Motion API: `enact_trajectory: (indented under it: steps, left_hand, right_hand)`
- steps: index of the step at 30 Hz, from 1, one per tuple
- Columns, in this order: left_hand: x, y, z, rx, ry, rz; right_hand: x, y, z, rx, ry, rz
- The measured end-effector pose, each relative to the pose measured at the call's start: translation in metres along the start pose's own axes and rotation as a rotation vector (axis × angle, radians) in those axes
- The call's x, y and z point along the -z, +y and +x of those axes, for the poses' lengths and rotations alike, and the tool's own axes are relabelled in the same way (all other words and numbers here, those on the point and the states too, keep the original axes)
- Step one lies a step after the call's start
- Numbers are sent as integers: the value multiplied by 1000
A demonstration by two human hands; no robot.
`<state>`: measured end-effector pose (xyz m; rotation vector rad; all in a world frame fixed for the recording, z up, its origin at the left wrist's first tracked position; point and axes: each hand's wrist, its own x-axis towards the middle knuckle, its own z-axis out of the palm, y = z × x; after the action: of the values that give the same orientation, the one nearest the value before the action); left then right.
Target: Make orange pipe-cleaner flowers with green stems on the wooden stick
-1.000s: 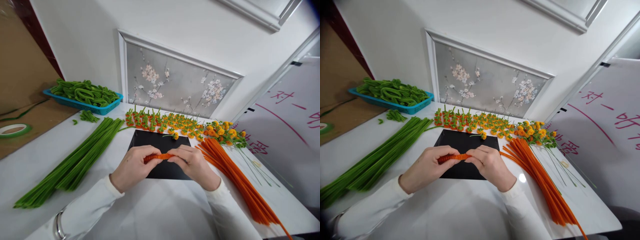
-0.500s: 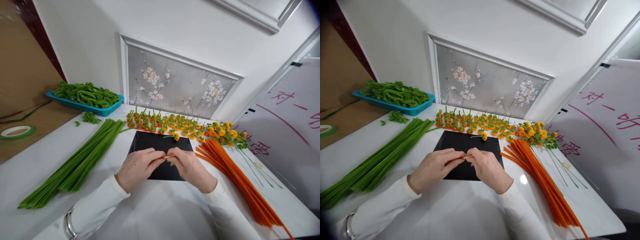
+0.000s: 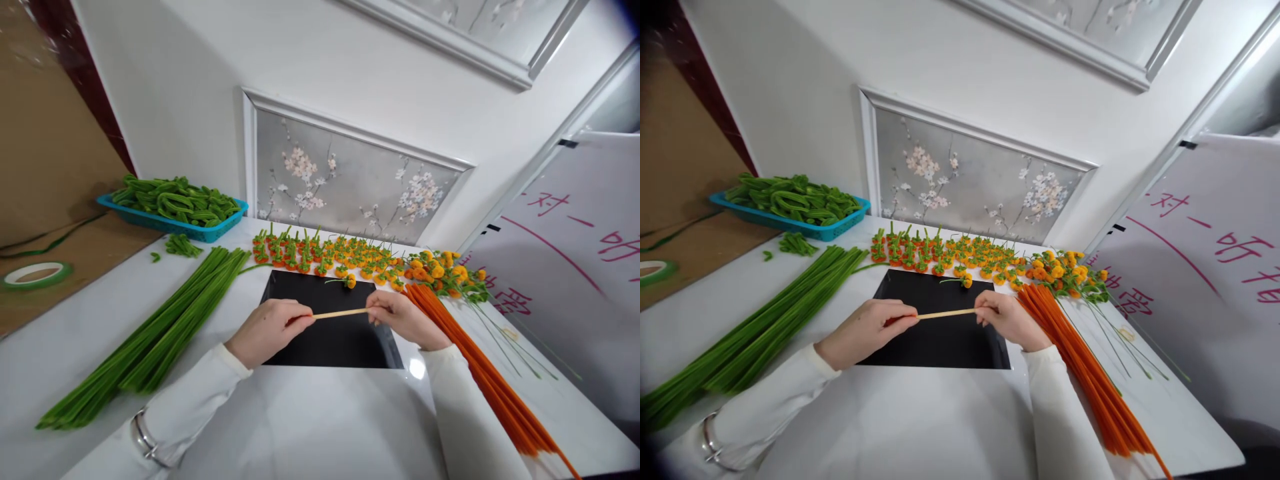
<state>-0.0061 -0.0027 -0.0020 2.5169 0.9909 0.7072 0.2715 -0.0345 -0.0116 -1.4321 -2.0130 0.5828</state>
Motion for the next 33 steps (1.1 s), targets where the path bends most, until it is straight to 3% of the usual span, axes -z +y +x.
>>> enact_trajectory:
  steps: [6, 14, 17, 21, 27, 30, 33]
  left_hand:
    - [0, -3, 1, 164, -22, -213]
    - [-12, -1, -1, 202, -70, -323]
    - [-16, 0, -3, 191, -87, -341]
    - [-18, 2, -4, 201, -94, -346]
    - [-19, 5, -5, 186, -91, -348]
    - [-19, 6, -5, 187, -92, -358]
    - [-18, 7, -5, 199, -94, -381]
  right_hand:
    - [6, 40, 5, -81, 252, -179]
    - [-14, 54, 12, -130, 248, -385]
    - [-14, 50, 14, -110, 242, -450]
    - [-19, 27, 34, -61, 260, -526]
    - [-48, -11, 78, 46, 200, -662]
    - [-58, -14, 89, 61, 171, -687]
    - [-48, -4, 90, 15, 215, -683]
